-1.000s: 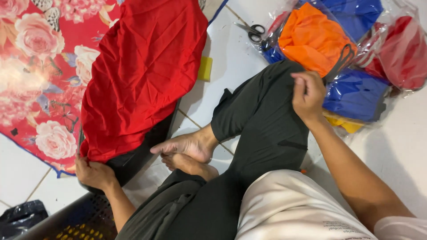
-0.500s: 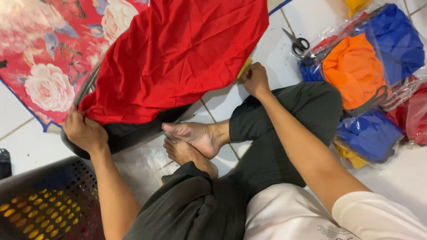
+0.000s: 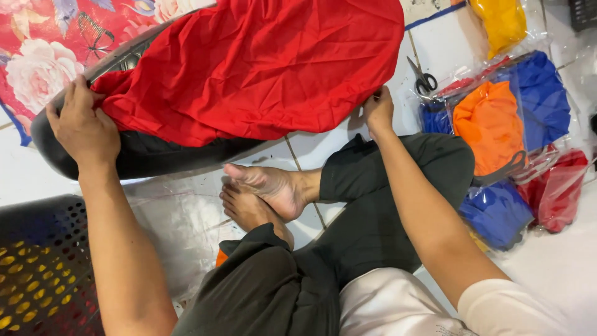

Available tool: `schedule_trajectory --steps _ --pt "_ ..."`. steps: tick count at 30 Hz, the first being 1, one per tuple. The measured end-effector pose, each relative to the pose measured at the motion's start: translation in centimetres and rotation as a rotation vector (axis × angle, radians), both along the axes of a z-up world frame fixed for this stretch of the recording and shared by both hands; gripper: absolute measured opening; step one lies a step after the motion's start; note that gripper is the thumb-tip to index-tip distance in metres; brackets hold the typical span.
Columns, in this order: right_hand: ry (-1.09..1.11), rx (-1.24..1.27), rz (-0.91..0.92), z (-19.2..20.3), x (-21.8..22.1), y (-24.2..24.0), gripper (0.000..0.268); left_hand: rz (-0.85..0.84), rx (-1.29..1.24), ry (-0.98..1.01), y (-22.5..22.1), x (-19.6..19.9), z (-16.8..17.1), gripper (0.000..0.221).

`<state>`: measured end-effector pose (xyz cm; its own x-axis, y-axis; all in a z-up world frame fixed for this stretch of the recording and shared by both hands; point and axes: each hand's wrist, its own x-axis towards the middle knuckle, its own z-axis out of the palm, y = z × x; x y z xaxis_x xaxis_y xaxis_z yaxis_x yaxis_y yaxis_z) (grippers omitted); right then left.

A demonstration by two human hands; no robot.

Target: Fitting a red fabric protective cover onto a black motorcycle seat and smoothing it out using a sponge.

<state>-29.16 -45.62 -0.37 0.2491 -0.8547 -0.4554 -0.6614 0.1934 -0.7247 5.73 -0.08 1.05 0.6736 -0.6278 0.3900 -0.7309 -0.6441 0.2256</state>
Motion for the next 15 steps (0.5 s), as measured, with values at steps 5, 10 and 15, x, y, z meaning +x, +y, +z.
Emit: schedule_trajectory --steps 5,10,15 --pt "-0.531 0.020 -0.440 -2.4 -2.6 -5.4 0.007 -0.013 -0.009 -0.085 0.1 0.0 -0.1 0.052" --pt "-0.226 -0.125 -0.202 3.6 -0.8 -8.1 0.012 -0.041 -0.042 -0.138 0.3 0.5 -1.1 0.053" --pt "-0.139 0.240 -0.126 5.6 2.1 -8.5 0.050 -0.025 -0.044 -0.028 0.2 0.1 -0.3 0.063"
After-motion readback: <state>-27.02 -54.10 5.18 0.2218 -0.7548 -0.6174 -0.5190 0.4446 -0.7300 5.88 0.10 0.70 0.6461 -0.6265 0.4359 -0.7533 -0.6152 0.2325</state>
